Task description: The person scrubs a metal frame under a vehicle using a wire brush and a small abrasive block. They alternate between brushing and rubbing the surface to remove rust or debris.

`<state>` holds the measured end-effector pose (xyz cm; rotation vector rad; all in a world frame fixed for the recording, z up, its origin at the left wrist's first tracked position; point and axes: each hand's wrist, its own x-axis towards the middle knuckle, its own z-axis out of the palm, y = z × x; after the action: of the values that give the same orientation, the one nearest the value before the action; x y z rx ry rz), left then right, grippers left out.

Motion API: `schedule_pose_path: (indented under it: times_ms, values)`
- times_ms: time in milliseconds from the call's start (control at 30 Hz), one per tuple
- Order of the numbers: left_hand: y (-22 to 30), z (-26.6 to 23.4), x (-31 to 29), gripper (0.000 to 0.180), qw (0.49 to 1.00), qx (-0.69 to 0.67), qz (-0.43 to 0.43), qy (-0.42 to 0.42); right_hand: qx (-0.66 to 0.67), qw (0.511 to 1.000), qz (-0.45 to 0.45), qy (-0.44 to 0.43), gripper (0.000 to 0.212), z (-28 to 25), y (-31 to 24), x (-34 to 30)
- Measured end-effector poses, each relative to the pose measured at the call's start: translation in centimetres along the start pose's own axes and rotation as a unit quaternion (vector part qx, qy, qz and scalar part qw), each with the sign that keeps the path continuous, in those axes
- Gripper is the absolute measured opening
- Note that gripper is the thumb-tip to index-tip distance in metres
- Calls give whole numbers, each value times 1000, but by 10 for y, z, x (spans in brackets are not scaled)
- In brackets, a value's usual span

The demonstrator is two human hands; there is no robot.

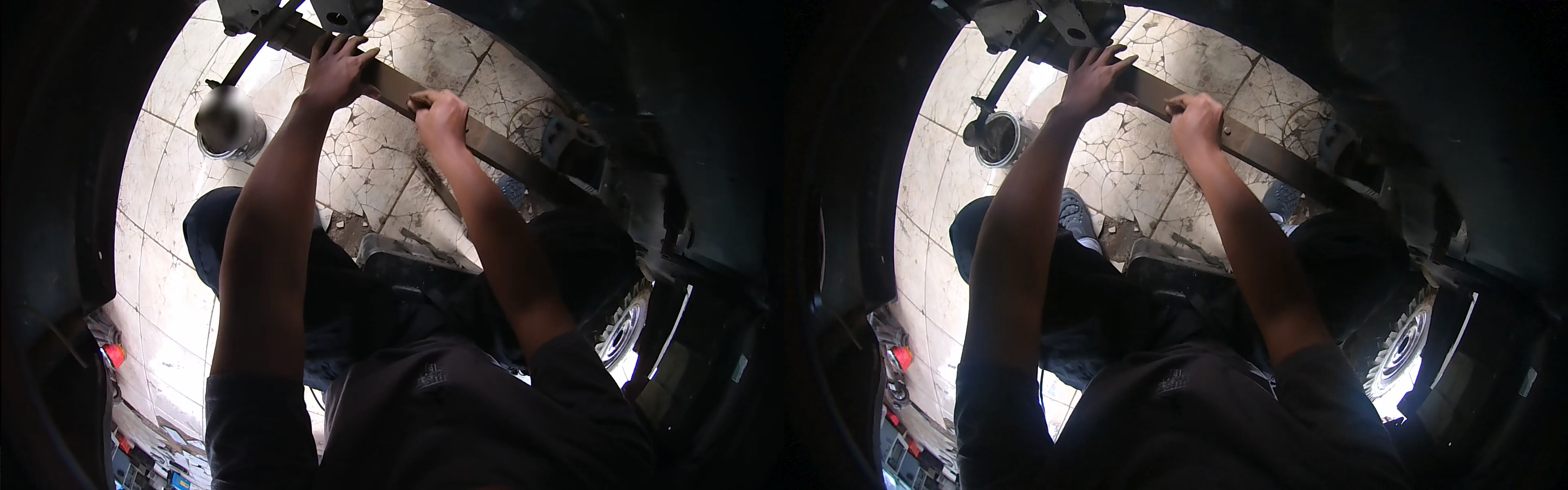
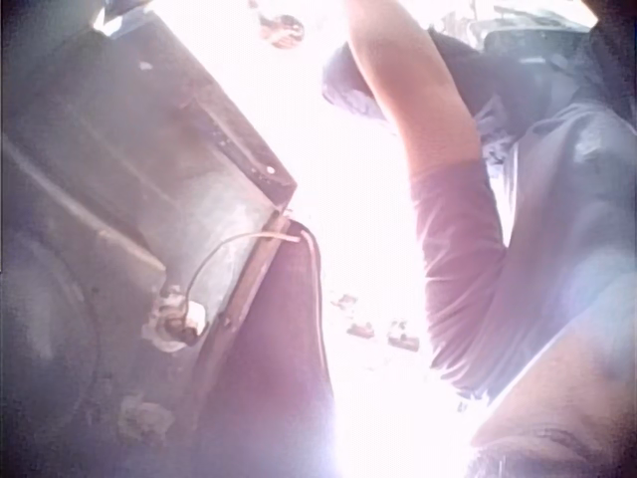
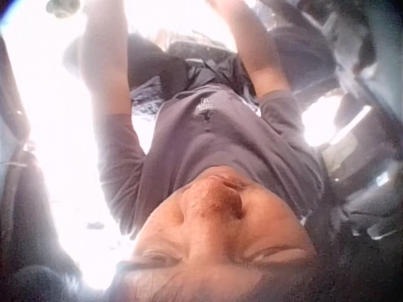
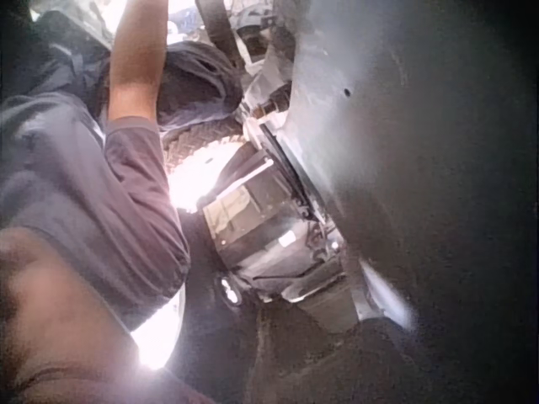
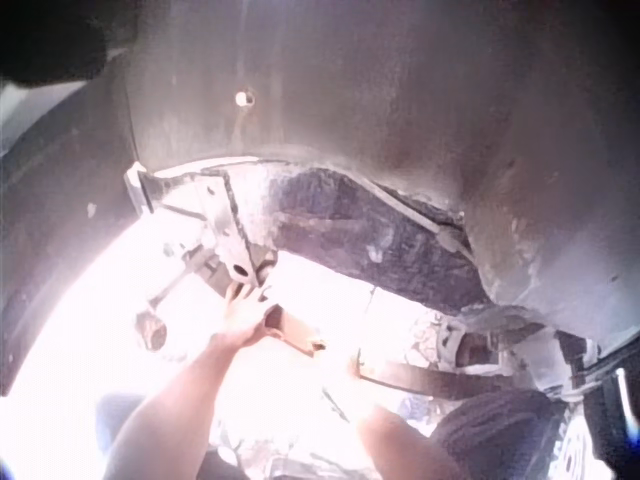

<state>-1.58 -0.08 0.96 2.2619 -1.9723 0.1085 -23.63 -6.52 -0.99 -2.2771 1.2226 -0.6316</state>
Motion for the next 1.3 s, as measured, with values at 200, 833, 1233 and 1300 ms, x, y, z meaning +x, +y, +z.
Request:
schedule_pose_path:
  times_ms: [200, 833, 1233, 1300]
  values:
    - [-1, 8, 3, 89, 999, 5, 18, 27, 11, 996, 84, 40, 16, 5, 2, 30]
    - [-1, 8, 2, 90, 1000, -2, 13, 20, 38, 996, 82, 12, 12, -1, 0, 10]
    - [5, 1, 3, 87, 1000, -12, -2, 1, 17, 997, 69, 16, 14, -6, 14, 19]
    - [9, -1, 4, 88, 1000, -1, 2, 0, 36, 996, 75, 31, 13, -8, 10, 22]
